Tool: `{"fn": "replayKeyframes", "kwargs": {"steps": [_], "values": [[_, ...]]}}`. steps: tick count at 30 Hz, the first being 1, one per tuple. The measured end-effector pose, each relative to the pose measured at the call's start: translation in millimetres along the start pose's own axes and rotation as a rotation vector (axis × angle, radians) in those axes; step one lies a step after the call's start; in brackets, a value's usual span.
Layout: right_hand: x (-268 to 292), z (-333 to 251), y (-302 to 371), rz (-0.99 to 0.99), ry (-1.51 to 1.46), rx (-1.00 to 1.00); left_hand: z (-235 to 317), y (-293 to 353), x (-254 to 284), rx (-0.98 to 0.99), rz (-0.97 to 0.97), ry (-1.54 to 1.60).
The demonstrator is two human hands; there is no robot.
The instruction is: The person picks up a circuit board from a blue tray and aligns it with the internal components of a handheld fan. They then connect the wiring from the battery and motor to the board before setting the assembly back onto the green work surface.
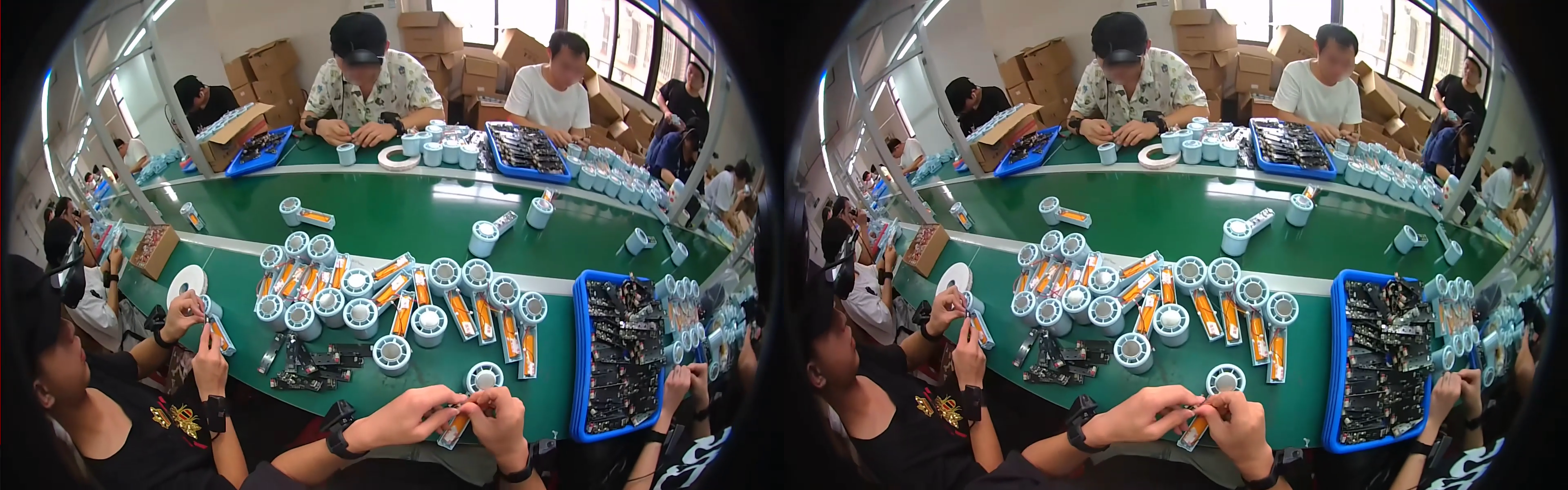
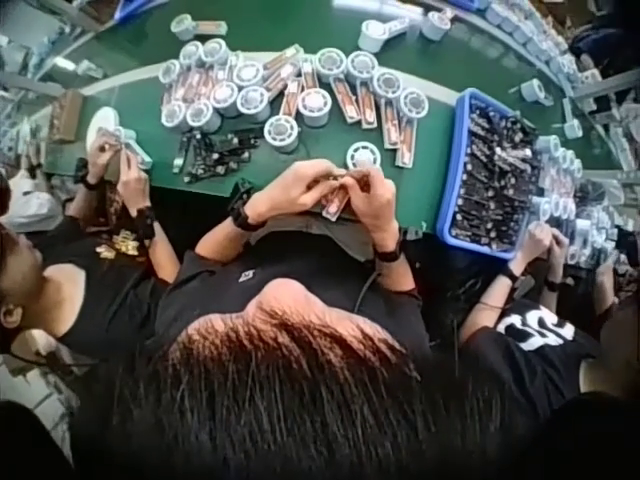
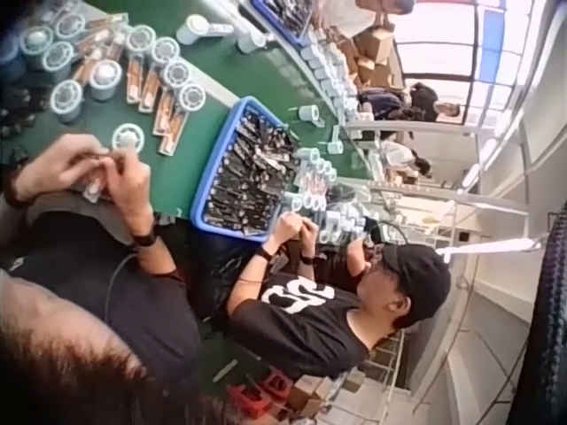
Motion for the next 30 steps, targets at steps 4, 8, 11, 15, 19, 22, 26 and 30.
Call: {"fn": "replayKeyframes", "kwargs": {"steps": [4, 8, 11, 15, 19, 22, 26, 30], "values": [[0.7, 2.0, -1.0, 0.063, -0.061, 0.016, 7.5, 7.2, -8.3, 0.071, -0.021, 0.071], [3.6, 4.6, 7.3, 0.089, -0.039, 0.039, 4.6, 9.7, -8.1, 0.144, -0.035, 0.154], [7.2, -8.7, 4.9, 0.038, 0.072, 0.12, 4.7, 1.0, -2.4, 0.076, 0.011, 0.093], [19.5, -3.8, -1.5, 0.031, 0.032, 0.035, 17.9, -7.5, 17.9, -0.098, 0.216, -0.149], [11.2, 7.6, -8.0, 0.221, -0.279, -0.304, 16.1, -10.7, 22.8, -0.11, 0.275, -0.278], [19.8, 3.9, -6.0, 0.208, -0.169, -0.274, 10.8, -13.0, 23.2, -0.045, 0.348, -0.297], [14.7, -8.0, -9.3, 0.139, -0.009, -0.109, 18.9, -14.6, 18.0, -0.238, 0.292, -0.461], [7.8, -21.7, -16.7, 0.047, 0.113, 0.099, 22.1, -11.0, 11.3, -0.221, 0.272, -0.286]]}}
Point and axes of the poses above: each hand's wrist, its own y-axis away from the middle knuckle, its own x-axis out of the back of the hand, z = x × y, the point moved 5 cm from there along -y, towards the middle knuckle, and after that the axes turned 10 degrees about z, right-handed, at the moved point
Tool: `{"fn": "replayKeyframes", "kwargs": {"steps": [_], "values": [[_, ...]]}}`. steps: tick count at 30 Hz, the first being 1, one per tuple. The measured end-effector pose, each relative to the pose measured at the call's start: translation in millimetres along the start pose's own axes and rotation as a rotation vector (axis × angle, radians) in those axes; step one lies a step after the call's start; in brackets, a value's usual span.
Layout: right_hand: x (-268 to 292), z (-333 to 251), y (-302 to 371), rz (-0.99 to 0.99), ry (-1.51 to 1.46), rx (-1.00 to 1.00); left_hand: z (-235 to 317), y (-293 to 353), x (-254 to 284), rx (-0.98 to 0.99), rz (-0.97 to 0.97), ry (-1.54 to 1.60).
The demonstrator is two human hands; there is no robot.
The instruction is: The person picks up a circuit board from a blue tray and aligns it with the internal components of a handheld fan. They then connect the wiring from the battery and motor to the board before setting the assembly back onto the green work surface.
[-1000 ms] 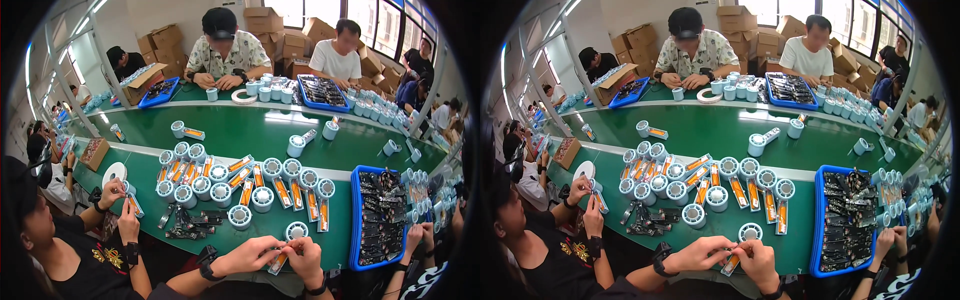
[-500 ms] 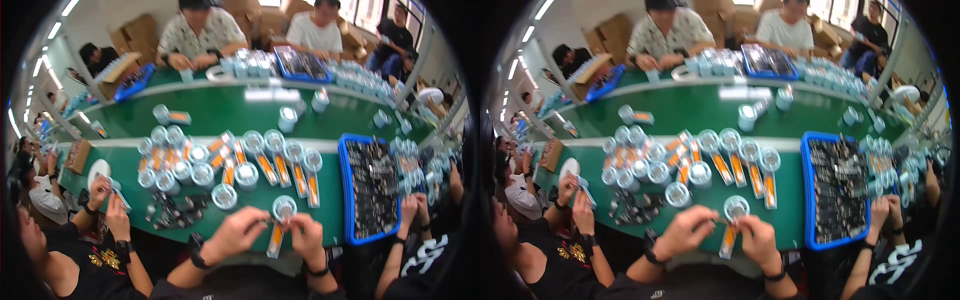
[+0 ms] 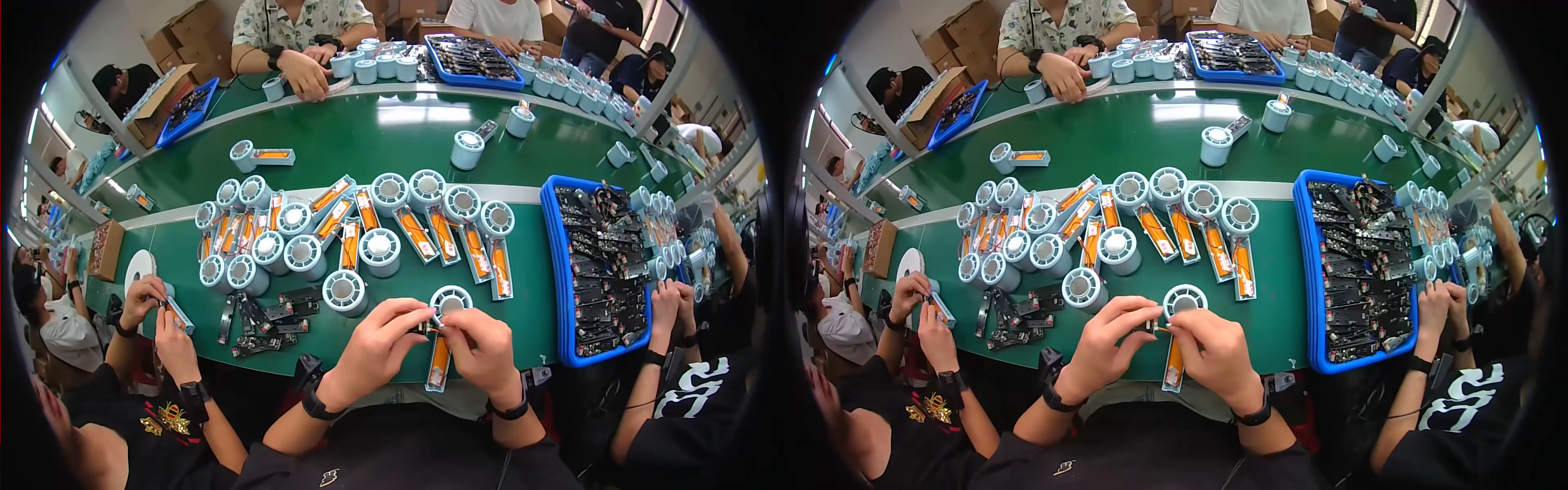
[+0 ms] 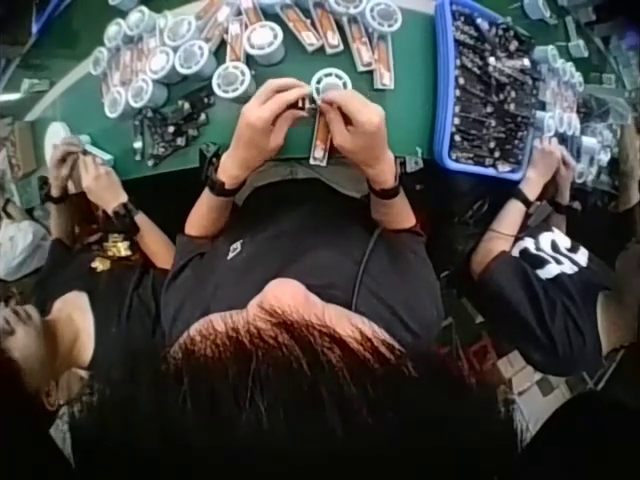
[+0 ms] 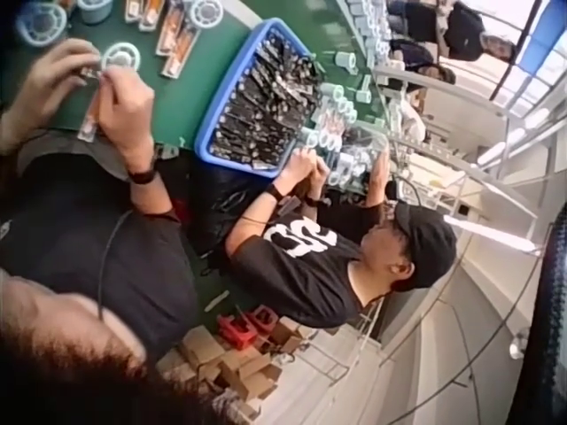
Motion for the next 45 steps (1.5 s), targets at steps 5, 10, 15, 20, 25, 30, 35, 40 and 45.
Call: {"fn": "replayKeyframes", "kwargs": {"steps": [5, 10, 15, 20, 25, 30, 35, 40, 45], "values": [[-3.7, -1.5, -5.1, -0.041, 0.018, 0.101, -2.1, 1.3, -6.2, 0.028, -0.023, 0.083], [-1.2, -3.8, -9.4, -0.03, 0.007, 0.136, -5.2, -0.4, -9.0, -0.012, 0.004, 0.072], [1.9, -14.0, -12.9, -0.099, 0.123, 0.188, -2.1, -7.5, -2.7, -0.12, 0.038, 0.032], [3.5, -19.1, -2.9, -0.094, 0.043, 0.178, 2.6, 7.5, -8.2, -0.19, 0.087, 0.005], [-1.2, -15.6, 10.8, -0.028, 0.083, -0.025, 7.4, 8.0, -9.4, -0.266, 0.134, -0.037], [-0.4, -22.8, 9.5, 0.02, 0.17, -0.035, 10.4, 8.5, -12.1, -0.309, 0.121, -0.036], [-4.8, -33.7, 10.8, -0.002, 0.401, -0.025, 0.4, 4.6, 3.2, -0.097, 0.172, -0.134], [-0.7, -28.8, 21.1, -0.161, 0.364, 0.013, -0.1, 4.3, 3.9, -0.049, 0.15, -0.122], [6.5, -24.6, 17.1, -0.348, 0.332, -0.084, -5.5, 4.5, 10.2, -0.005, 0.155, -0.174]]}}
Point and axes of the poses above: each hand's wrist, its own y-axis away from the middle knuckle, its own x-axis out of the back of the hand, z = x × y, the point moved 5 cm from there along -y, towards the middle knuckle, and after that the axes turned 10 degrees about z, right-handed, at the moved point
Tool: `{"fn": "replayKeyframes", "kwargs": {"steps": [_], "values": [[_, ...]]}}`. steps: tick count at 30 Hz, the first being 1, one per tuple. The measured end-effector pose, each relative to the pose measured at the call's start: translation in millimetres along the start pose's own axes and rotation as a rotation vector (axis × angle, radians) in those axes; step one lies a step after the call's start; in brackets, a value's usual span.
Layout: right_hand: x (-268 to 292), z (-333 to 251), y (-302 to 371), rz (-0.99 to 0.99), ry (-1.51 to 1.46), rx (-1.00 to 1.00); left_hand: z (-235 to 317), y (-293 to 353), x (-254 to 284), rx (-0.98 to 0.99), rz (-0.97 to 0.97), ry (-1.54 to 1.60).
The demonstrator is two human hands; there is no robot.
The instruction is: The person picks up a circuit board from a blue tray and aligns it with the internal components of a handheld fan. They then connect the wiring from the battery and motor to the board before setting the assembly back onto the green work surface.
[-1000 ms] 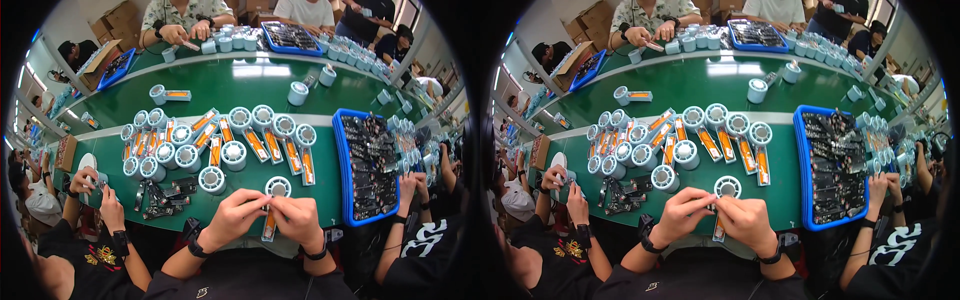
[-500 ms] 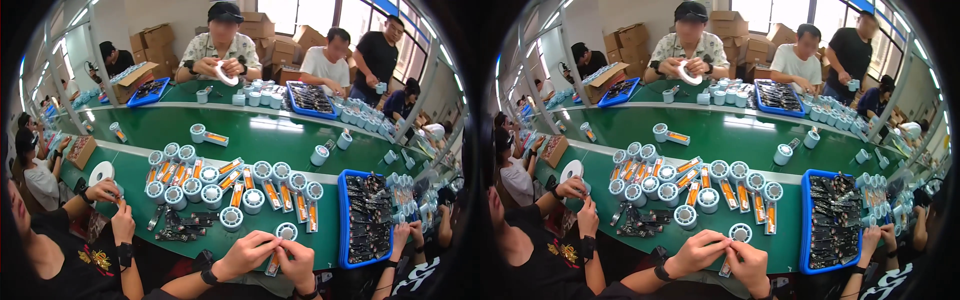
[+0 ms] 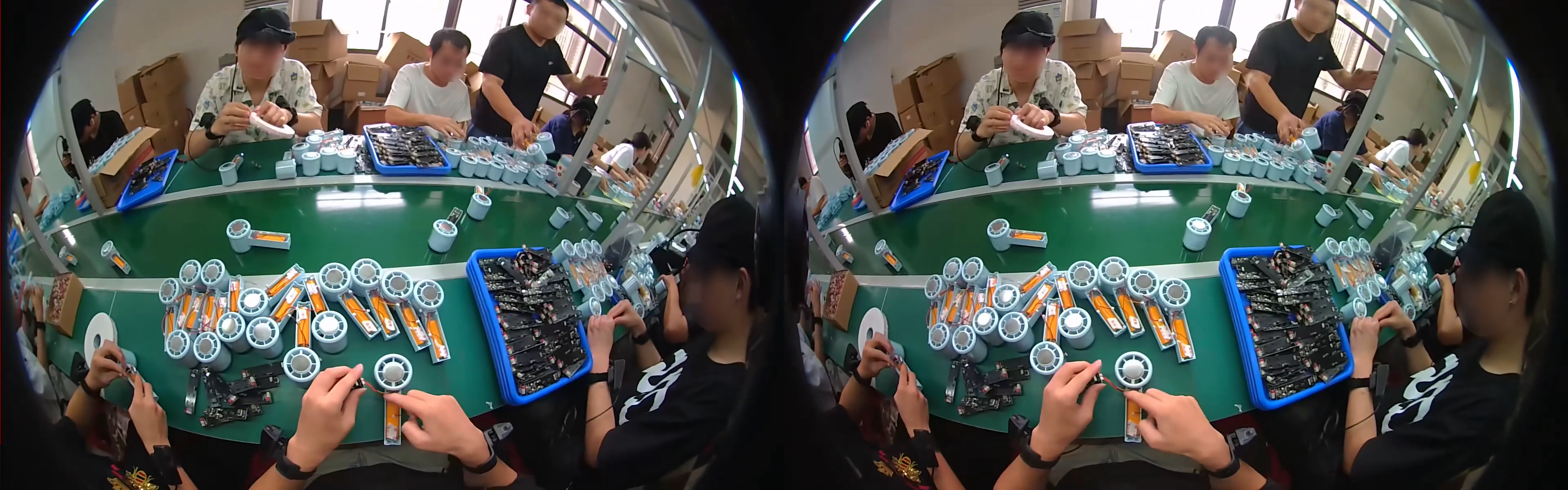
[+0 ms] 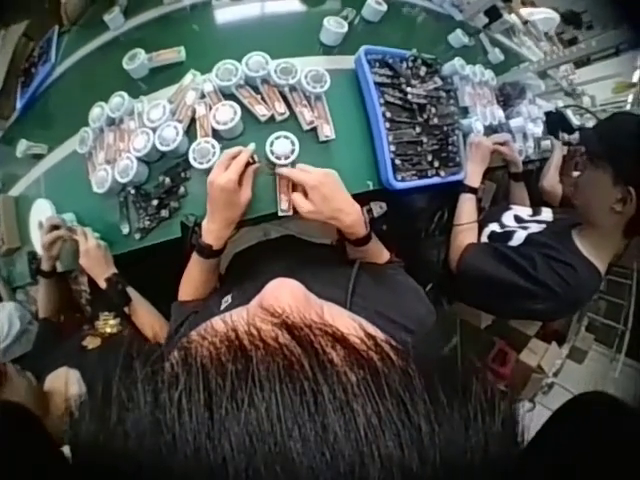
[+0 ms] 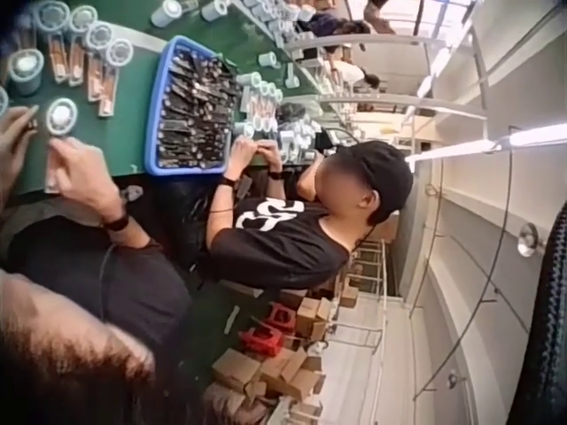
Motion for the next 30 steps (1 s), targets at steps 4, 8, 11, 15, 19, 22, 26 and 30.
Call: {"fn": "replayKeyframes", "kwargs": {"steps": [4, 8, 11, 15, 19, 22, 26, 30], "values": [[0.9, 4.3, 0.7, -0.154, -0.026, 0.058, -8.0, 4.9, 1.4, 0.068, -0.015, -0.019], [5.9, 0.6, -1.8, -0.16, -0.09, 0.052, -3.4, -2.6, -2.6, 0.007, -0.04, -0.011], [2.7, 8.9, -5.8, -0.15, -0.12, 0.013, -7.7, -3.3, 1.8, 0.01, -0.063, -0.014], [1.6, 19.1, -5.9, 0.072, -0.127, 0.046, -7.7, 0.7, 1.3, -0.002, -0.124, 0.009], [2.4, 25.8, -5.4, 0.312, -0.186, 0.071, -3.5, 0.3, -2.5, -0.066, -0.212, 0.05], [-3.6, 24.9, -4.4, 0.334, -0.27, 0.102, 0.8, 0.5, -7.7, -0.162, -0.288, 0.102], [-18.9, 35.3, 0.1, 0.25, -0.49, -0.282, 4.8, -0.2, -12.6, -0.21, -0.282, 0.114], [-19.9, 36.1, -4.9, 0.31, -0.529, -0.047, 4.4, -2.0, -14.9, -0.137, -0.254, 0.136]]}}
Point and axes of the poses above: each hand's wrist, its own y-axis away from the middle knuckle, its own x-axis out of the back of the hand, z = x × y, the point moved 5 cm from there along -y, towards the middle knuckle, and after that the axes turned 10 degrees about z, right-handed, at the moved point
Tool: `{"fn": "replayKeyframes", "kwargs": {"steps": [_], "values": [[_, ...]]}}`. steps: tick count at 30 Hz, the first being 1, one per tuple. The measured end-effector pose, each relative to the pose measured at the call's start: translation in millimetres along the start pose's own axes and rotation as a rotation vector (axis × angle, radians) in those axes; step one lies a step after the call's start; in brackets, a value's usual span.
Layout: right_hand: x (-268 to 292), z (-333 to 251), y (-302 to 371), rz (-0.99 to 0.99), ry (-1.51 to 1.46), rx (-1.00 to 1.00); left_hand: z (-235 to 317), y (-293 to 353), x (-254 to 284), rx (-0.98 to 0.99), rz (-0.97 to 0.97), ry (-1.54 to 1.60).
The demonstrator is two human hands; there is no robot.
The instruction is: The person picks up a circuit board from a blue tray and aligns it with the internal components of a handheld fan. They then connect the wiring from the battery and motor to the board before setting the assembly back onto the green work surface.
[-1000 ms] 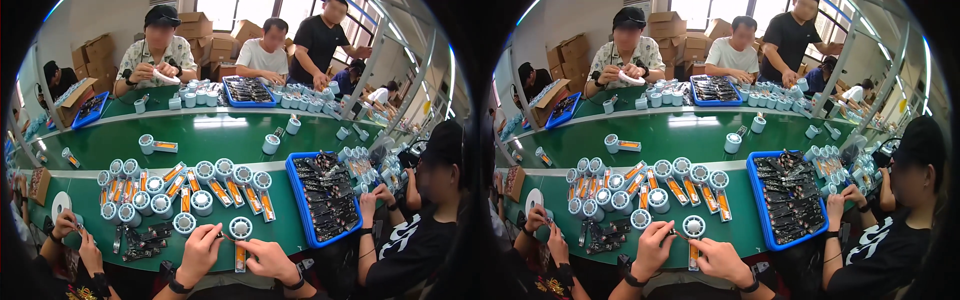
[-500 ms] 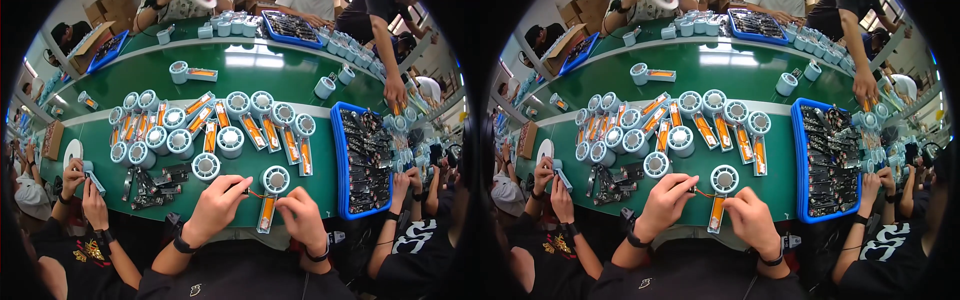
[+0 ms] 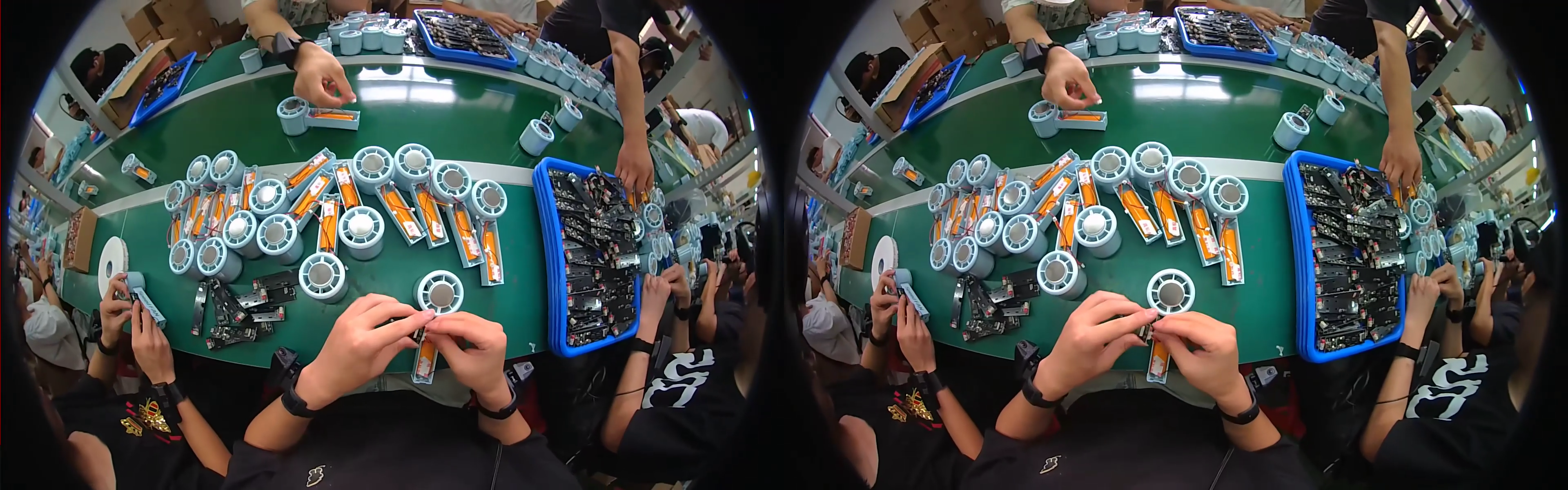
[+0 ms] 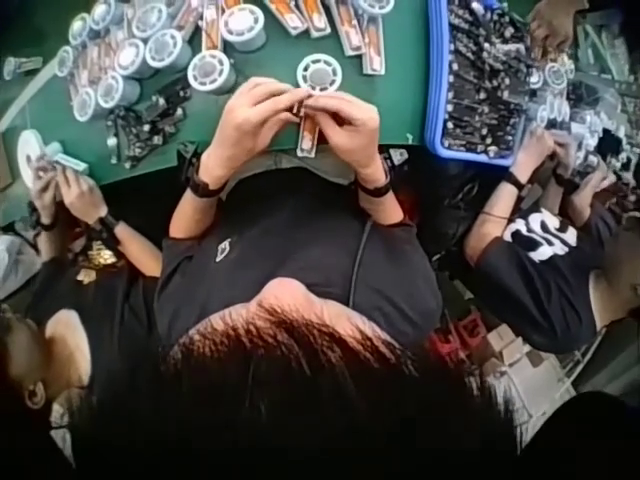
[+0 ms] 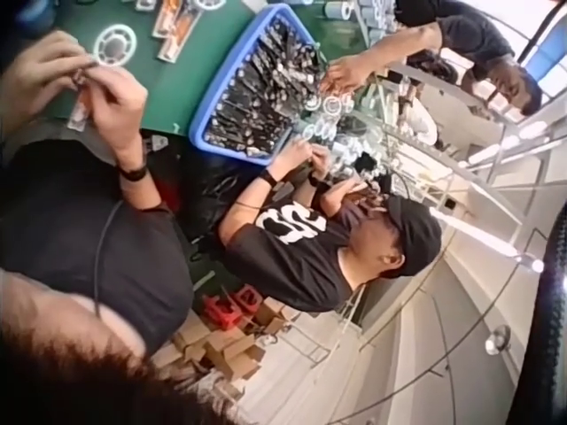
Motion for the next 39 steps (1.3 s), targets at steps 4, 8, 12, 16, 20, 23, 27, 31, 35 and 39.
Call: {"fn": "replayKeyframes", "kwargs": {"steps": [4, 8, 12, 16, 20, 23, 27, 31, 35, 39], "values": [[2.1, -1.3, 1.9, 0.005, 0.003, 0.113, -1.0, 2.0, -2.2, 0.056, 0.024, 0.045], [1.2, -3.1, 0.2, -0.07, 0.02, -0.07, -3.2, 4.1, -2.8, 0.058, 0.028, 0.013], [3.2, -12.6, -8.0, -0.024, -0.03, -0.076, 1.9, 2.8, -4.0, 0.024, 0.042, -0.028], [10.4, -19.7, -18.8, -0.119, 0.067, -0.16, 4.0, 4.3, -10.4, 0.08, -0.033, 0.035], [9.3, -15.6, -21.0, -0.223, 0.141, 0.005, -1.7, 7.2, -8.1, 0.247, -0.02, 0.17], [-0.1, -20.5, -24.2, -0.284, 0.101, 0.011, 5.4, 11.6, 4.9, 0.406, -0.034, 0.244], [1.9, -27.3, -20.8, -0.298, 0.226, 0.109, 2.7, 14.3, -2.5, 0.326, 0.024, 0.209], [-2.5, -32.9, -10.6, -0.153, 0.28, 0.324, 5.0, 15.2, -7.4, 0.302, 0.093, 0.209], [-3.7, -25.4, -6.1, -0.136, 0.247, 0.19, -9.9, 23.0, -11.4, 0.45, 0.076, 0.342], [2.3, -23.7, -4.0, -0.138, 0.201, 0.103, -12.4, 22.8, -16.7, 0.521, 0.032, 0.405]]}}
Point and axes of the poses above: each hand's wrist, its own y-axis away from the middle knuckle, its own x-axis out of the back of the hand, z = x × y, the point moved 5 cm from there along -y, towards the middle knuckle, and after that the axes turned 10 degrees about z, right-handed, at the moved point
